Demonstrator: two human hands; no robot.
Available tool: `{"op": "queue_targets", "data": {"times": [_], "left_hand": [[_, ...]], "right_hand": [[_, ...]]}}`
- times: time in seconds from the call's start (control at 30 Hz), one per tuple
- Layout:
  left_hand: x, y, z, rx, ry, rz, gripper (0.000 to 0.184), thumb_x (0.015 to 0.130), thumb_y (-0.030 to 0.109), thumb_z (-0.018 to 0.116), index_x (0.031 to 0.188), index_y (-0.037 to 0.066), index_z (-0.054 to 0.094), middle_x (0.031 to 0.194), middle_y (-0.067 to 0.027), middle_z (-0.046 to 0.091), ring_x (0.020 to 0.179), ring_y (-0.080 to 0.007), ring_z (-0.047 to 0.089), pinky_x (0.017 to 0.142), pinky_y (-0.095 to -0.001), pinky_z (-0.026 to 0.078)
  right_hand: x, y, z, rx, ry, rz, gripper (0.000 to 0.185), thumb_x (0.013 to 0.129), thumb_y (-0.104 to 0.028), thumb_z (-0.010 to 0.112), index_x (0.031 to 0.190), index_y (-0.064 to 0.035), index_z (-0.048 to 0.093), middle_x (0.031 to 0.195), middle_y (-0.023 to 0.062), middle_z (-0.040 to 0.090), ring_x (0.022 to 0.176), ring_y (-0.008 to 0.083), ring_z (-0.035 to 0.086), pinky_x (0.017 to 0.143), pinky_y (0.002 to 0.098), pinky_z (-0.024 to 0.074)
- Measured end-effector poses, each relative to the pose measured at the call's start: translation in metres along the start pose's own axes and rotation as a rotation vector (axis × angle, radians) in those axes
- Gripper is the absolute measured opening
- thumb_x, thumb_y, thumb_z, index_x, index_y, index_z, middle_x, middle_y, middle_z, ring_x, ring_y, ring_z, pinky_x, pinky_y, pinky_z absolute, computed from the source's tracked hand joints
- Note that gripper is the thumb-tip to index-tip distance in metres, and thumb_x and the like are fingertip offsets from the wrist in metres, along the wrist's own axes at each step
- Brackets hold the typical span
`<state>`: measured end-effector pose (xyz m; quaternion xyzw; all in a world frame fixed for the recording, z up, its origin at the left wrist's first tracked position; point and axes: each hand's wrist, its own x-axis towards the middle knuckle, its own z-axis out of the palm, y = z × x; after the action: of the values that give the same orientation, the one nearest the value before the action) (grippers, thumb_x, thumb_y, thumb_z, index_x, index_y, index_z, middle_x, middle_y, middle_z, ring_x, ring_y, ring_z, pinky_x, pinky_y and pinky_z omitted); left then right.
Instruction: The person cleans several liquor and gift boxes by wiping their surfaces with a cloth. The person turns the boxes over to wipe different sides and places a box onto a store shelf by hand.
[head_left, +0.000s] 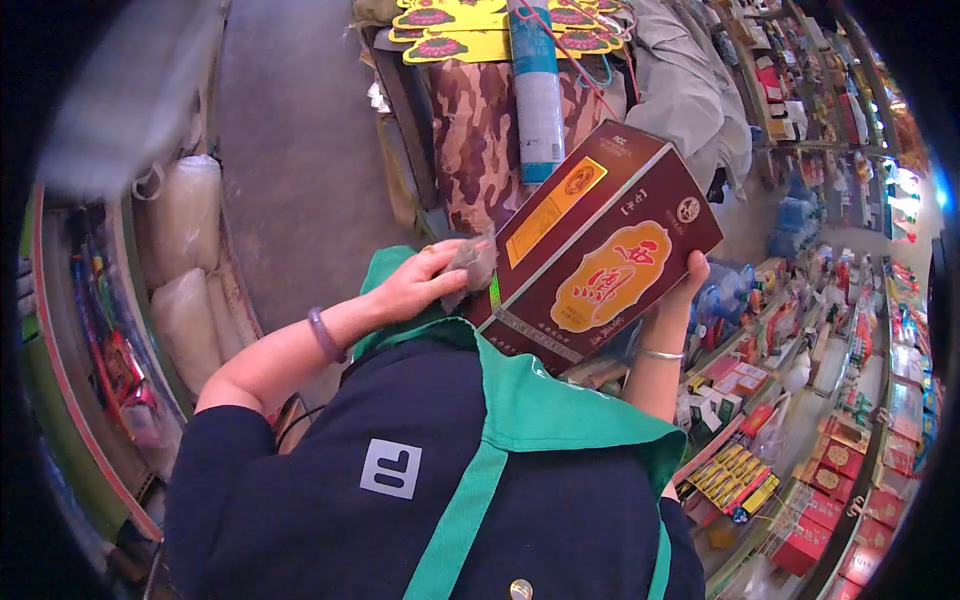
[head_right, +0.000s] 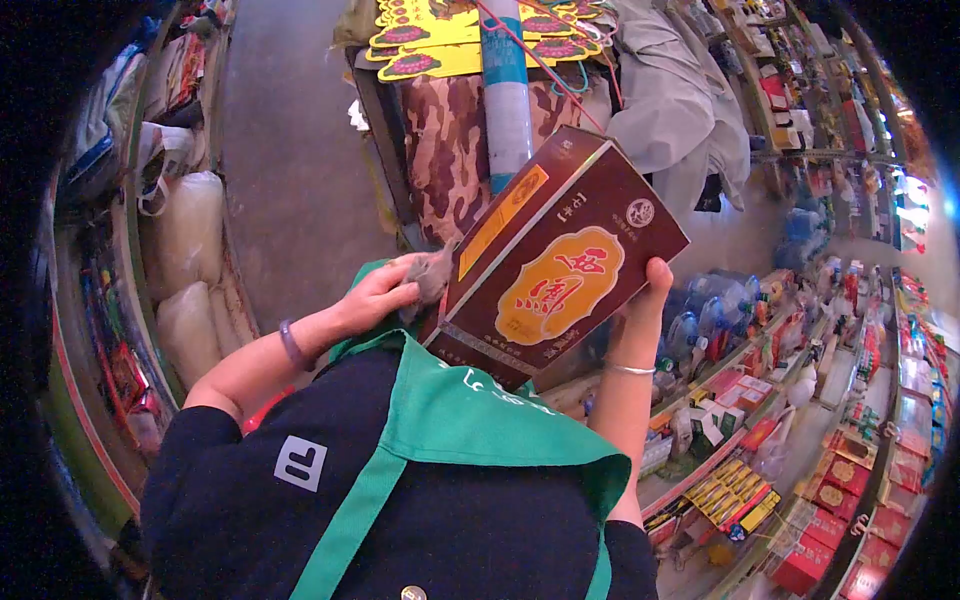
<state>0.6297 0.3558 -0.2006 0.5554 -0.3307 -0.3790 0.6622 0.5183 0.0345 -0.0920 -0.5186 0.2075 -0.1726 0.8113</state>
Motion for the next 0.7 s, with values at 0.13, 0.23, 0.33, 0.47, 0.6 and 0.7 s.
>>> {"op": "queue_targets", "data": {"times": [0.13, 0.23, 0.33, 0.47, 0.6, 0.7], "left_hand": [[-0.021, 0.008, -0.01, 0.179, -0.119, 0.068, 0.049, 0.09, 0.026, 0.058, 0.133, 0.002, 0.05, 0.13, -0.0142, 0.047, 0.123, -0.0268, 0.044, 0.104, -0.0366, 0.033], [-0.027, 0.024, -0.003, 0.165, -0.1, 0.115, 0.052, 0.081, 0.023, 0.065, 0.129, 0.006, 0.056, 0.12, -0.0143, 0.049, 0.116, -0.0297, 0.046, 0.102, -0.0382, 0.034], [-0.026, 0.033, -0.001, 0.086, -0.102, 0.178, 0.055, 0.071, 0.015, 0.068, 0.125, 0.011, 0.061, 0.118, -0.0129, 0.049, 0.113, -0.0285, 0.047, 0.101, -0.0385, 0.034], [-0.016, 0.036, 0.004, 0.136, -0.12, 0.371, 0.049, 0.066, 0.011, 0.075, 0.115, 0.014, 0.067, 0.124, -0.0135, 0.046, 0.117, -0.0293, 0.045, 0.1, -0.0378, 0.034], [0.027, 0.068, 0.012, 0.375, 0.111, 0.603, 0.049, 0.066, 0.01, 0.074, 0.113, 0.016, 0.068, 0.13, -0.0156, 0.042, 0.118, -0.0313, 0.045, 0.102, -0.0404, 0.035], [0.076, 0.1, 0.006, 0.375, 0.23, 0.718, 0.059, 0.067, 0.009, 0.07, 0.125, 0.014, 0.061, 0.14, -0.017, 0.038, 0.129, -0.0347, 0.04, 0.108, -0.0432, 0.032]], "right_hand": [[0.009, 0.005, 0.005, -0.026, 0.011, -0.018, 0.07, 0.073, -0.046, 0.068, 0.125, -0.0035, 0.051, 0.117, 0.0129, 0.061, 0.101, 0.0267, 0.062, 0.088, 0.0396, 0.0521], [0.011, 0.002, 0.014, -0.038, -0.014, 0.015, 0.069, 0.074, -0.047, 0.067, 0.125, -0.0037, 0.051, 0.117, 0.0127, 0.062, 0.101, 0.0263, 0.062, 0.087, 0.0392, 0.0521], [0.016, 0.003, 0.019, -0.052, -0.028, 0.003, 0.069, 0.074, -0.048, 0.067, 0.125, -0.0038, 0.051, 0.117, 0.013, 0.062, 0.102, 0.0259, 0.062, 0.088, 0.0388, 0.0519], [0.019, 0.003, 0.031, -0.125, 0.035, -0.002, 0.068, 0.074, -0.052, 0.064, 0.122, -0.0039, 0.052, 0.109, 0.012, 0.064, 0.095, 0.0247, 0.064, 0.082, 0.0383, 0.054], [0.024, -0.001, 0.039, -0.071, -0.144, 0.061, 0.074, 0.071, -0.051, 0.068, 0.125, -0.0038, 0.05, 0.117, 0.0129, 0.059, 0.102, 0.0259, 0.061, 0.087, 0.0395, 0.0515], [0.031, -0.007, 0.056, -0.075, -0.296, 0.014, 0.088, 0.066, -0.046, 0.075, 0.135, -0.0054, 0.041, 0.143, 0.0113, 0.037, 0.124, 0.025, 0.048, 0.102, 0.0391, 0.0417]]}}
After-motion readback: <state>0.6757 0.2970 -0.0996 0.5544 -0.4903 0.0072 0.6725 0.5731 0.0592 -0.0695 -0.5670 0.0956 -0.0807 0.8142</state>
